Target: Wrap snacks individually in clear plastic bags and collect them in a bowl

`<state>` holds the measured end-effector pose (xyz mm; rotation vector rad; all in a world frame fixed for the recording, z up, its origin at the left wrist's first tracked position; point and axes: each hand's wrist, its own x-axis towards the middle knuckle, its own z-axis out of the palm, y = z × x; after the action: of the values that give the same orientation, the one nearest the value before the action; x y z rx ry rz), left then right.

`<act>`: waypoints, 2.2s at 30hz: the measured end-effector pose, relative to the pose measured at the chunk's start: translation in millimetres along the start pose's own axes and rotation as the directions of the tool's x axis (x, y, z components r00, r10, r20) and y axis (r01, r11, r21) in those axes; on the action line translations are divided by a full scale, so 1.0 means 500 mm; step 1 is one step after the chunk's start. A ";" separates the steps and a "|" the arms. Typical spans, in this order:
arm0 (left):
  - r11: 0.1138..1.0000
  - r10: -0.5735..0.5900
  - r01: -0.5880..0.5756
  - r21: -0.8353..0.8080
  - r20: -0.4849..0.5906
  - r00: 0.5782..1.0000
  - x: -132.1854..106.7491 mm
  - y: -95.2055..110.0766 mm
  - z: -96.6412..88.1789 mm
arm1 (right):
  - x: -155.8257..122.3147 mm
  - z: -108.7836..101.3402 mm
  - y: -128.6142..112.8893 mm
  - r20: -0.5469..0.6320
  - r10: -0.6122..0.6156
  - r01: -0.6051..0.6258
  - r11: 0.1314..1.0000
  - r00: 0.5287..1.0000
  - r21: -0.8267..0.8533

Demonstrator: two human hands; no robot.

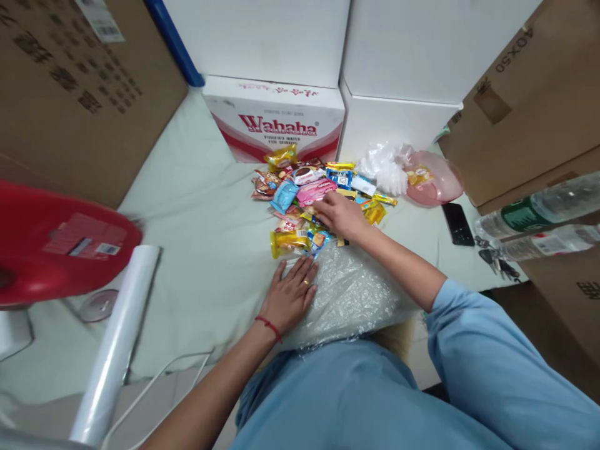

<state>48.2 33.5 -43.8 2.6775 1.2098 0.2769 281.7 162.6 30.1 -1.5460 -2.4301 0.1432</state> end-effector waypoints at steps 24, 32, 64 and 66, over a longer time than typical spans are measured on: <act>0.996 -0.043 0.041 -0.074 -0.016 0.999 -0.003 0.005 -0.005 | -0.315 -0.003 -0.182 0.182 -0.080 0.058 0.991 0.980 0.119; 0.996 -0.048 0.047 -0.082 -0.016 0.999 -0.003 0.003 -0.007 | -0.321 -0.022 -0.111 0.227 -0.080 0.042 0.985 0.971 0.166; 0.991 -0.102 0.099 -0.091 -0.032 0.994 -0.002 0.001 -0.008 | -0.180 -0.091 0.012 0.073 0.044 -0.061 0.964 0.996 0.259; 0.990 -0.103 0.100 -0.095 -0.026 0.994 -0.001 0.000 -0.008 | -0.234 -0.094 0.003 0.096 -0.043 -0.001 0.908 0.994 0.418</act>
<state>47.1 33.4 -40.0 2.5318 1.3038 0.3521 342.3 55.3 56.1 -1.3432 -2.2881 0.7072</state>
